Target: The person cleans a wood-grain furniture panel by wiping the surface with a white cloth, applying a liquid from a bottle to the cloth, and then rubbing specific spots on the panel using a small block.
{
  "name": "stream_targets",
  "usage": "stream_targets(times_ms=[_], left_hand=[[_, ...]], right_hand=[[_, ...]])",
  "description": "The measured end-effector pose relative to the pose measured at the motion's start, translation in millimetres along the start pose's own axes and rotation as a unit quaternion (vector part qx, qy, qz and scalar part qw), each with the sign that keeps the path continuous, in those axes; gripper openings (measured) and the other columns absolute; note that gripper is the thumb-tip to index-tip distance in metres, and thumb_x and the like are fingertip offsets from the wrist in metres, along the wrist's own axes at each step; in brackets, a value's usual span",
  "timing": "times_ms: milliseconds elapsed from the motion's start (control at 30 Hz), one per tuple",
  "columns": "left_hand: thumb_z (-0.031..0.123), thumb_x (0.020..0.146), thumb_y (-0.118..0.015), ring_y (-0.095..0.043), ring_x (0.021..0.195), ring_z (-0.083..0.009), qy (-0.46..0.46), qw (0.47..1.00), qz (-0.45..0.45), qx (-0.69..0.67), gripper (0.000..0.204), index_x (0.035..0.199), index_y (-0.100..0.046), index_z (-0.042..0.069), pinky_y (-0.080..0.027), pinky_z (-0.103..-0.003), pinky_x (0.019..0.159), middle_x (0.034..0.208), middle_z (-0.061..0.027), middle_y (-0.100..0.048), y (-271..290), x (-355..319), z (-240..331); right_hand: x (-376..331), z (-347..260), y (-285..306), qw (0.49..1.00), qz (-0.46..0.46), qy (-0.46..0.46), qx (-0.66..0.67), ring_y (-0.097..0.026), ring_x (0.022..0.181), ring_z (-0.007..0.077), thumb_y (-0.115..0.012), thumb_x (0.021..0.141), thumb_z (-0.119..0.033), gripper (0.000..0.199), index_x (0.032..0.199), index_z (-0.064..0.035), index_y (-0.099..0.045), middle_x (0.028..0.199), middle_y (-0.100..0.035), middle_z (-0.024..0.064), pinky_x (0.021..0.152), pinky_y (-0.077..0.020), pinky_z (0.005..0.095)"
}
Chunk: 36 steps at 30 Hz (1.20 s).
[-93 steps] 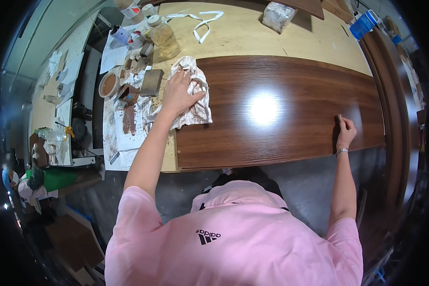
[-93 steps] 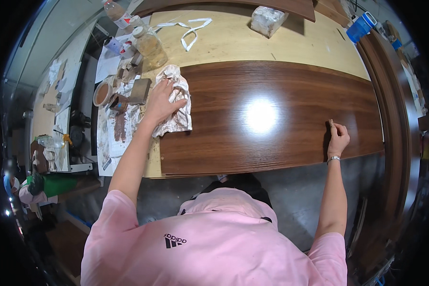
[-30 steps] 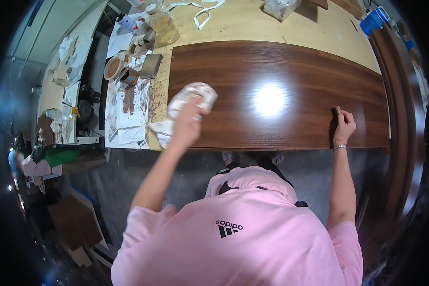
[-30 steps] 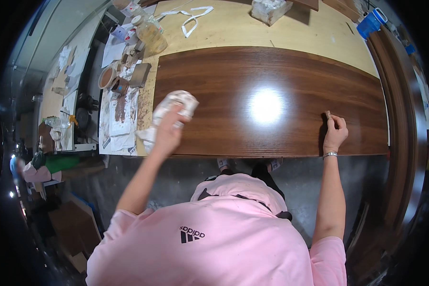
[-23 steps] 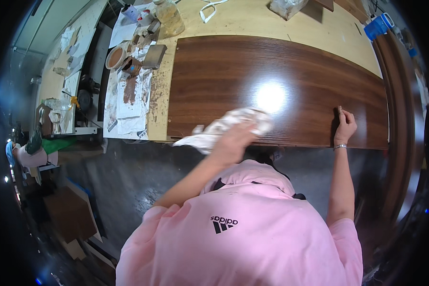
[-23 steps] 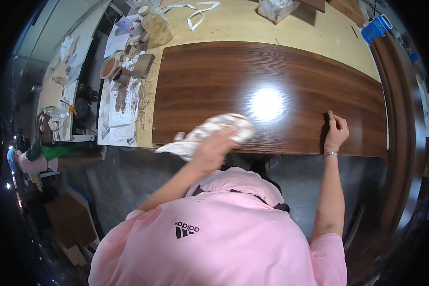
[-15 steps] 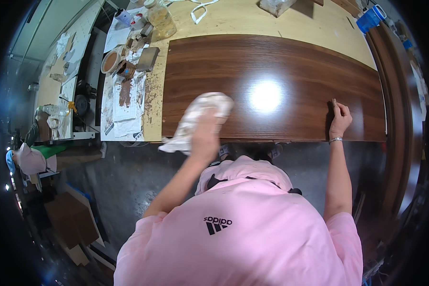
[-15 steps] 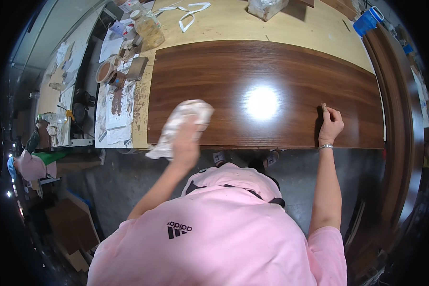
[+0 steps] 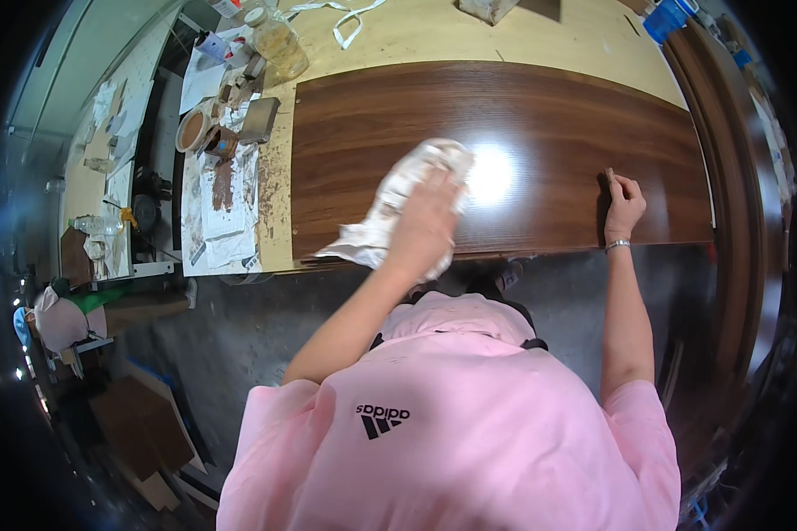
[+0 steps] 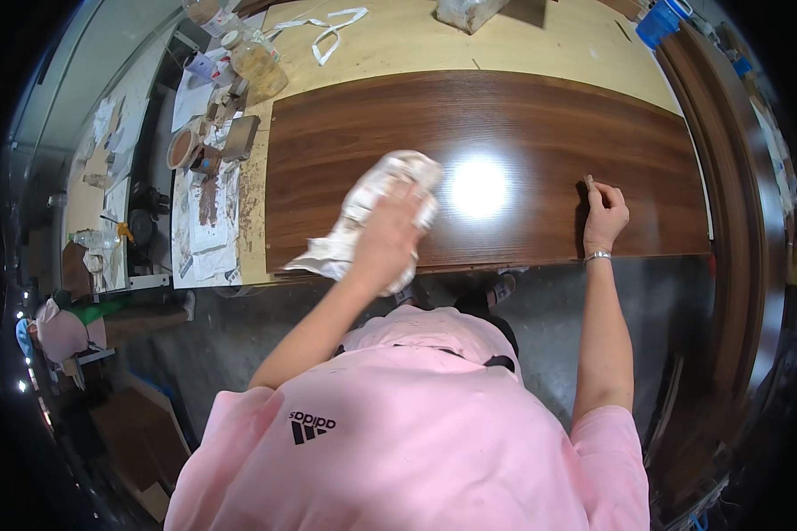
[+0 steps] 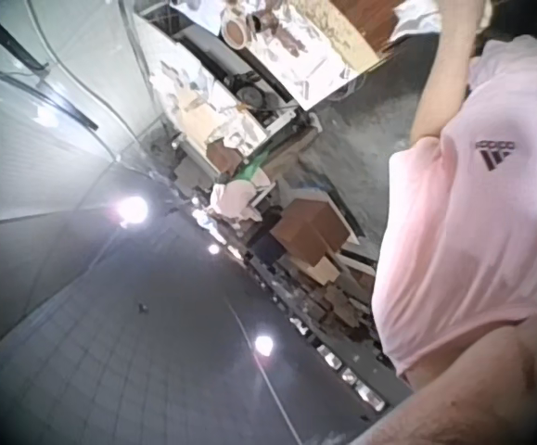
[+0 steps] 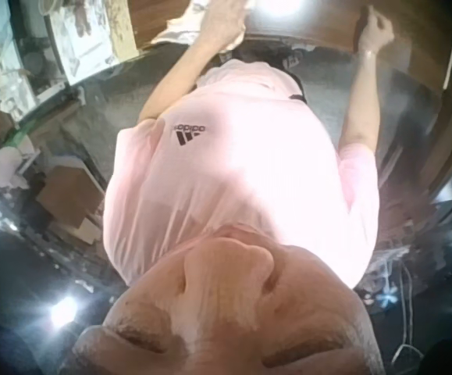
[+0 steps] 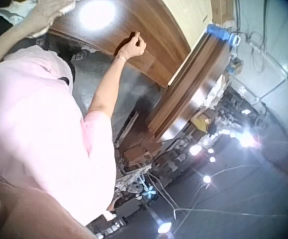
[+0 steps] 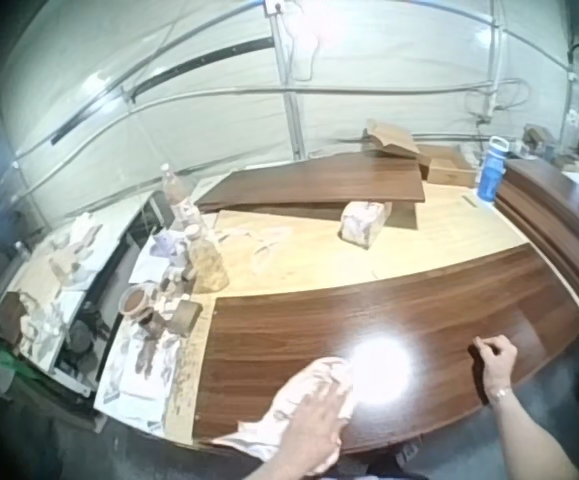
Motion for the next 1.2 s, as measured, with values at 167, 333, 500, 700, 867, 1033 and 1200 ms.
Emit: stream_targets(times_ms=[167, 333, 500, 700, 867, 1033, 1200], left_hand=[[0.004, 0.087, -0.057, -0.045, 0.136, -0.0331, 0.066, 0.997, 0.002, 0.045, 0.05, 0.137, -0.053, 0.006, -0.029, -0.054, 0.114, 0.145, -0.0168, -0.05, 48, -46, -81], [-0.002, 0.079, -0.058, -0.038, 0.138, -0.0441, 0.035, 0.993, 0.05, 0.097, 0.054, 0.133, -0.052, -0.005, -0.028, -0.053, 0.117, 0.145, -0.0259, -0.045, 37, -51, -56], [0.003, 0.086, -0.059, -0.042, 0.139, -0.0316, -0.119, 0.987, -0.074, -0.077, 0.052, 0.137, -0.052, 0.002, -0.029, -0.048, 0.118, 0.148, -0.016, -0.047, -17, -16, 47], [0.012, 0.087, -0.062, -0.038, 0.142, -0.0311, -0.001, 0.99, -0.134, 0.054, 0.055, 0.141, -0.052, 0.014, -0.027, -0.057, 0.113, 0.152, -0.012, -0.044, 73, -83, -62], [0.013, 0.077, -0.071, -0.031, 0.144, -0.0379, -0.059, 0.97, -0.227, 0.06, 0.073, 0.144, -0.043, 0.006, -0.024, -0.057, 0.114, 0.156, -0.017, -0.034, 54, -54, -17], [0.003, 0.069, -0.073, -0.032, 0.142, -0.0404, -0.165, 0.946, -0.272, 0.053, 0.081, 0.144, -0.041, 0.004, -0.027, -0.059, 0.113, 0.156, -0.0192, -0.031, -5, 10, 58], [0.0, 0.072, -0.066, -0.031, 0.143, -0.0412, -0.225, 0.923, -0.311, 0.032, 0.077, 0.144, -0.039, 0.0, -0.027, -0.059, 0.114, 0.156, -0.0209, -0.029, -75, 81, 147]], right_hand=[[0, 22, 7, 1.0, 0.02, -0.021, 0.005, -0.056, 0.071, 0.0102, -0.071, 0.083, -0.007, 0.011, 0.087, 0.0021, -0.073, 0.075, -0.061, 0.0024, 0.066, -0.0444, 0.0255], [4, 10, 1, 1.0, 0.017, -0.001, -0.013, -0.057, 0.071, 0.0108, -0.071, 0.082, -0.007, 0.01, 0.086, 0.0015, -0.072, 0.075, -0.061, 0.0033, 0.067, -0.0455, 0.026], [6, 13, -2, 1.0, 0.012, -0.021, 0.006, -0.058, 0.072, 0.011, -0.074, 0.083, -0.01, 0.013, 0.086, 0.0023, -0.072, 0.075, -0.062, 0.0036, 0.068, -0.046, 0.0266], [2, -12, 19, 0.997, 0.031, -0.009, -0.065, -0.06, 0.07, 0.0184, -0.078, 0.081, -0.021, 0.022, 0.081, 0.001, -0.072, 0.074, -0.063, 0.0085, 0.068, -0.0476, 0.0307], [1, -19, 1, 0.998, 0.066, -0.016, 0.003, -0.061, 0.065, 0.0207, -0.077, 0.079, -0.018, 0.018, 0.076, -0.0012, -0.072, 0.072, -0.063, 0.0098, 0.063, -0.0482, 0.0331], [0, -13, 24, 0.98, 0.122, -0.044, 0.151, -0.056, 0.064, 0.0118, -0.074, 0.081, -0.009, 0.013, 0.079, 0.0031, -0.07, 0.069, -0.059, 0.0063, 0.058, -0.0436, 0.0272], [-13, 6, 117, 0.96, 0.141, -0.162, 0.182, -0.051, 0.07, 0.0082, -0.067, 0.085, -0.008, 0.016, 0.09, 0.0068, -0.071, 0.074, -0.057, 0.0018, 0.063, -0.0398, 0.0238]])
Point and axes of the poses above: each hand's wrist, its own x-axis towards the middle knuckle, its own y-axis out of the back of the hand, z = x × y, the point moved 4 cm from there along x, towards the middle knuckle
